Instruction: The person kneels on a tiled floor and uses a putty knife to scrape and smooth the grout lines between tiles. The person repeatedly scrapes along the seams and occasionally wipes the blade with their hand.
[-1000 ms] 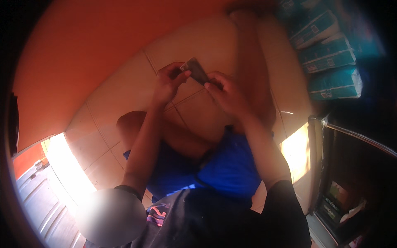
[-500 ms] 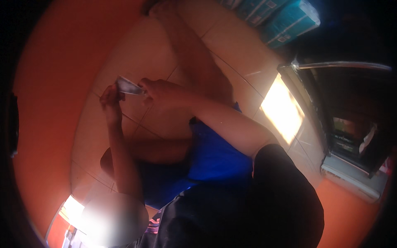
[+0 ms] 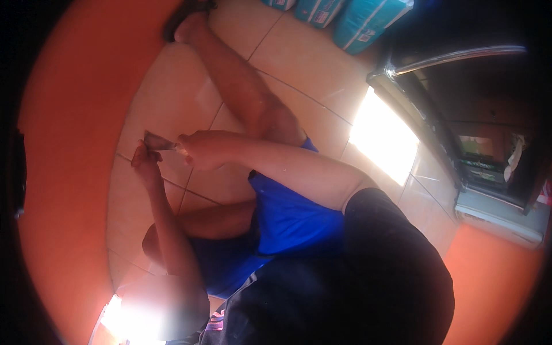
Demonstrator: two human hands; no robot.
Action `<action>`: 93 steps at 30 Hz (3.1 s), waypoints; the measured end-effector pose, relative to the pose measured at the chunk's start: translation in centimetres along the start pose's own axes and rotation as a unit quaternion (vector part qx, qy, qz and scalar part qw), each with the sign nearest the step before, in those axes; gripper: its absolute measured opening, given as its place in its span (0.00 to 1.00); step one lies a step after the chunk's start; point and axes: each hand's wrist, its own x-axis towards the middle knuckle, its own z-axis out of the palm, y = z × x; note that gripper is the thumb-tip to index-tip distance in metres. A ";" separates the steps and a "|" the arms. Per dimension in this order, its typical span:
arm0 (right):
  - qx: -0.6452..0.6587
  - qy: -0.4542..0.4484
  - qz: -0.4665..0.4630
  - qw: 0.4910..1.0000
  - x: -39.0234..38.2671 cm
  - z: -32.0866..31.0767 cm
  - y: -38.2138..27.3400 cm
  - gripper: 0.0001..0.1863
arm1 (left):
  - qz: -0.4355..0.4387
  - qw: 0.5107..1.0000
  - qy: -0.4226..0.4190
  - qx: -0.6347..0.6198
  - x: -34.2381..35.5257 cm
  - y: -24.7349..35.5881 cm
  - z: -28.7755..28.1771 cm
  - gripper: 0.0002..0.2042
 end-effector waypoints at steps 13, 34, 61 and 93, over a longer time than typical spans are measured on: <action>-0.052 -0.004 0.001 0.999 0.2 0.0 0.4 0.22 | 0.072 0.995 -0.053 0.053 0.6 -0.6 -1.0 0.14; 0.004 0.055 -0.039 0.998 0.2 -0.2 0.1 0.21 | -0.014 0.992 -0.054 -0.113 0.6 0.6 -2.1 0.11; 0.026 0.080 -0.044 0.995 0.2 -0.4 0.9 0.19 | 0.066 0.986 -0.102 -0.113 0.0 1.1 -1.4 0.09; 0.033 0.085 -0.042 0.995 0.5 -0.2 0.9 0.19 | 0.098 0.984 -0.078 -0.130 0.0 0.4 -0.7 0.10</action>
